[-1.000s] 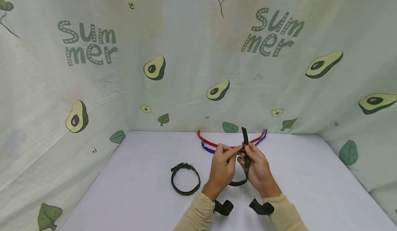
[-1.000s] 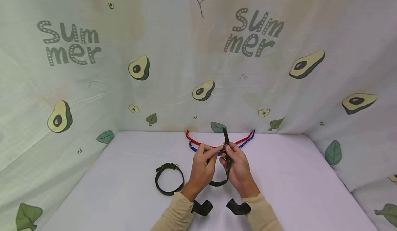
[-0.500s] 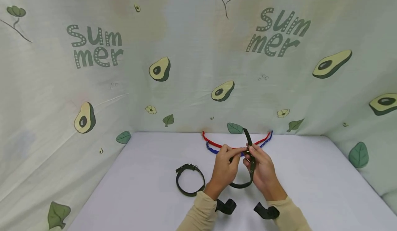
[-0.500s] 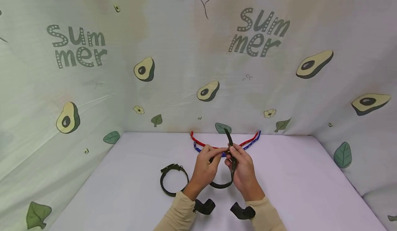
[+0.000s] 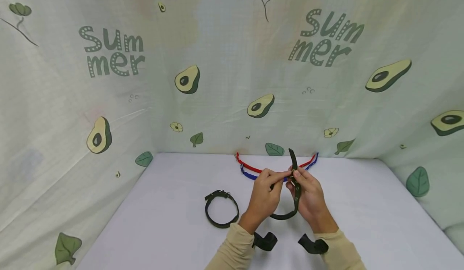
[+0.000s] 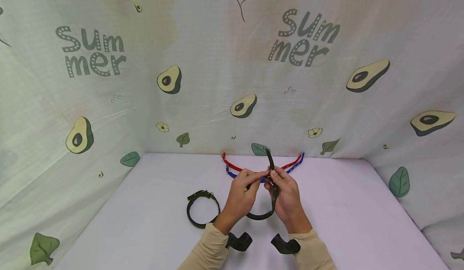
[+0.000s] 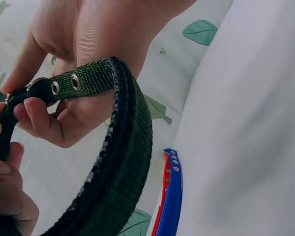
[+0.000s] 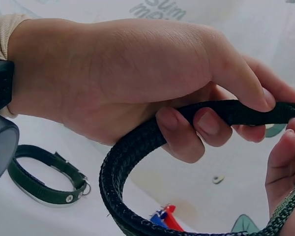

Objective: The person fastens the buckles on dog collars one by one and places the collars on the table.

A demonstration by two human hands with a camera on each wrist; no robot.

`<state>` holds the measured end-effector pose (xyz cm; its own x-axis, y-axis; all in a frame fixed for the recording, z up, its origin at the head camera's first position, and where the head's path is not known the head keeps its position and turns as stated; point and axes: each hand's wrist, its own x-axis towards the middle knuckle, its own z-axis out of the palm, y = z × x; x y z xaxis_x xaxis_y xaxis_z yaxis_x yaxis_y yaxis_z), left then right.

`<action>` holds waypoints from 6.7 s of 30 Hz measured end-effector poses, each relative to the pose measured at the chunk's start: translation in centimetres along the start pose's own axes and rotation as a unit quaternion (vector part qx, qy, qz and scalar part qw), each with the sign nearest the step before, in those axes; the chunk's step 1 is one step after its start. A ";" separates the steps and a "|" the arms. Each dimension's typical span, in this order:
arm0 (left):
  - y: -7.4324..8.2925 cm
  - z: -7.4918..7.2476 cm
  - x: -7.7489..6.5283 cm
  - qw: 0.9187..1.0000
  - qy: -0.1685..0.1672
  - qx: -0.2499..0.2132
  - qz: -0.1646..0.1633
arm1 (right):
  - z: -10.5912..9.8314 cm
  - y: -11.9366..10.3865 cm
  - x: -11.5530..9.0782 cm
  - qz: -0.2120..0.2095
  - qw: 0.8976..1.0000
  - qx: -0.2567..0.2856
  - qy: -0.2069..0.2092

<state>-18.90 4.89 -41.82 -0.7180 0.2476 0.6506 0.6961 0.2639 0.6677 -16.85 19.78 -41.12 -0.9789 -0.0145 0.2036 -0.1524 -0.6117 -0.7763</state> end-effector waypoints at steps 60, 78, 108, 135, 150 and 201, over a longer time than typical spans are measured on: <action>-0.9 -2.2 0.7 0.994 0.048 -0.087 -0.049 | -0.2 -0.3 0.3 -0.114 0.925 -0.362 -0.029; -1.7 -3.4 0.5 0.967 -0.045 -0.178 -0.174 | 0.6 -0.3 -0.1 -0.198 0.920 -0.339 -0.005; 0.0 -3.7 1.1 0.946 -0.071 -0.229 -0.220 | -0.4 -0.7 0.0 -0.164 0.912 -0.376 -0.005; 0.0 -3.1 0.9 0.974 -0.047 -0.137 -0.173 | 3.0 -2.7 -1.0 -0.304 0.802 -0.513 -0.038; 0.3 -2.7 0.6 0.972 -0.045 -0.158 -0.167 | 2.7 -2.6 -1.0 -0.341 0.771 -0.537 -0.036; -0.9 -2.7 -1.7 0.973 0.035 -0.144 -0.176 | 3.4 1.9 -2.6 -0.308 0.804 -0.509 0.008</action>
<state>-18.31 1.74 -42.60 -0.9174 0.1230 0.3784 0.3862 0.0461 0.9213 -14.12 15.94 -41.13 -0.6749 0.0576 0.7357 -0.6338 0.4655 -0.6178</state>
